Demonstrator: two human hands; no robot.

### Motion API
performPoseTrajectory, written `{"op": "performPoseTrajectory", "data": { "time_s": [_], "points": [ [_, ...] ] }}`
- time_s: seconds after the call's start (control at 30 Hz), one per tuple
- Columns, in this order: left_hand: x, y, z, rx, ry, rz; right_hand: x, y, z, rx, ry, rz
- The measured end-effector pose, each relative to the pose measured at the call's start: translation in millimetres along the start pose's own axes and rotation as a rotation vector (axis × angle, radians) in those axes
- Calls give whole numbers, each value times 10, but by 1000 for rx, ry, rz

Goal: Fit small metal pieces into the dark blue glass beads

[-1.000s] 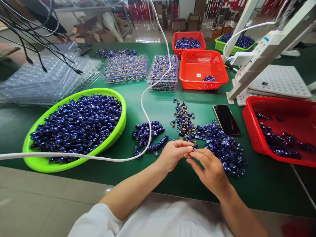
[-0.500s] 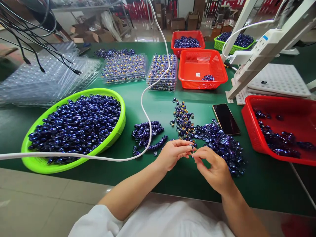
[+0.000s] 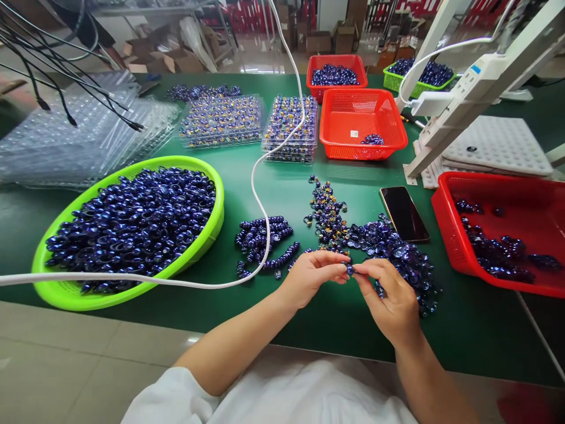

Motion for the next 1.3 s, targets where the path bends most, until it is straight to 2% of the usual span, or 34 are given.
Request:
{"op": "performPoseTrajectory", "data": {
  "time_s": [0.1,0.2,0.33,0.47,0.8,1.2,1.3],
  "points": [
    [-24,-3,7,13,34,31,80,-9,-21,-20,-78,-111],
    [-53,-13,14,14,87,60,129,-23,11,40,-26,-166],
    [-78,-40,27,11,142,87,120,-26,10,44,24,-148],
    [-101,-73,51,9,198,126,116,-17,-17,0,-32,-152],
    [-125,-102,61,16,321,240,133,-5,-5,-17,-49,-194],
    [-309,-169,129,20,671,489,154,-31,29,-19,-149,-256],
    [-320,-177,141,13,676,518,133,-22,35,-22,-142,-210]
  ]
}}
Point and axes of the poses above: each hand's wrist, its own y-axis towards the middle knuckle, its own z-axis out of the palm, x = y × z, the point moved 7 cm from there along y, towards the middle knuckle, and after that the axes turned 7 degrees about y, right-handed, at the moved point
